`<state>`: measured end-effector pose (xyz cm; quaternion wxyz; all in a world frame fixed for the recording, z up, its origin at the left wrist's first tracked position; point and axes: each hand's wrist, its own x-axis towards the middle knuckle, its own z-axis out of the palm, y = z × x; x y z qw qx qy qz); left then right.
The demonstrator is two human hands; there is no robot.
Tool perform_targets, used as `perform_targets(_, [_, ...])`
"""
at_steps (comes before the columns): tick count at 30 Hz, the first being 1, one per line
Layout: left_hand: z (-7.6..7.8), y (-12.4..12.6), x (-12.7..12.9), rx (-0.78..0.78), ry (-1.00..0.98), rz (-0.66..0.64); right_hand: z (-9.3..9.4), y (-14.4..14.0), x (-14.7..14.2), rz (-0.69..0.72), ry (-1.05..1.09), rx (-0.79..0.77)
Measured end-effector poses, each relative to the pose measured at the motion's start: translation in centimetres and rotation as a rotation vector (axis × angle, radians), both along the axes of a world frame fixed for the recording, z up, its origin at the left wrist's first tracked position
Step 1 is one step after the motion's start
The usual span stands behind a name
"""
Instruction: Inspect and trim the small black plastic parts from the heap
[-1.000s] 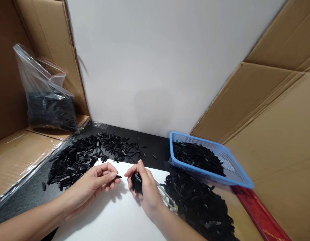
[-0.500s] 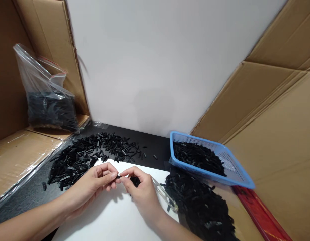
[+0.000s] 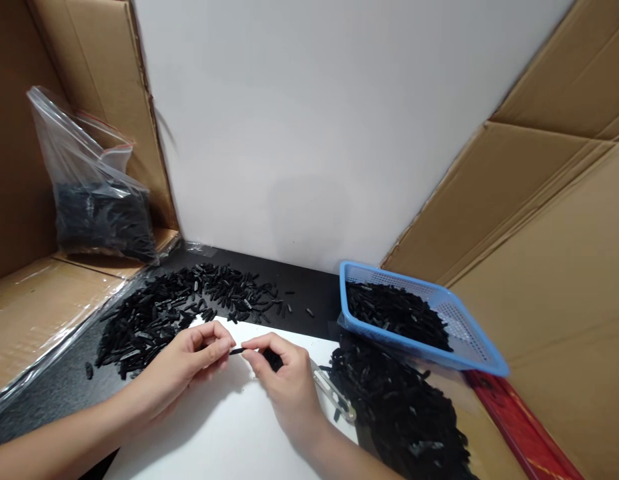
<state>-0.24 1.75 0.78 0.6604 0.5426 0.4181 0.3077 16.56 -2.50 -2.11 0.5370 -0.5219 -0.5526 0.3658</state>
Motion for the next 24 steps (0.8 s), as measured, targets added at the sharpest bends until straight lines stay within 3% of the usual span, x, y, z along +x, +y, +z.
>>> perform_targets(5, [0.2,-0.2,-0.4,0.45,0.318,-0.045,0.0,-0.2,-0.1,0.026,-0.09,0.062])
perform_targets(8, [-0.1,-0.5,-0.6,0.584,0.482,-0.081,0.0,-0.3,-0.2,0.03,-0.116,0.081])
perform_targets(16, [-1.1,-0.4,-0.9,0.886,0.694,-0.216,0.1,-0.5,-0.4,0.028,-0.168,0.088])
perform_targets(20, [-0.8,-0.6,-0.9,0.978,0.73,-0.242,0.1,-0.5,-0.5,0.039,-0.149,0.061])
perform_targets(24, [-0.3,-0.3,-0.8,0.855,0.641,-0.242,0.3,-0.8,-0.6,0.054,-0.099,0.072])
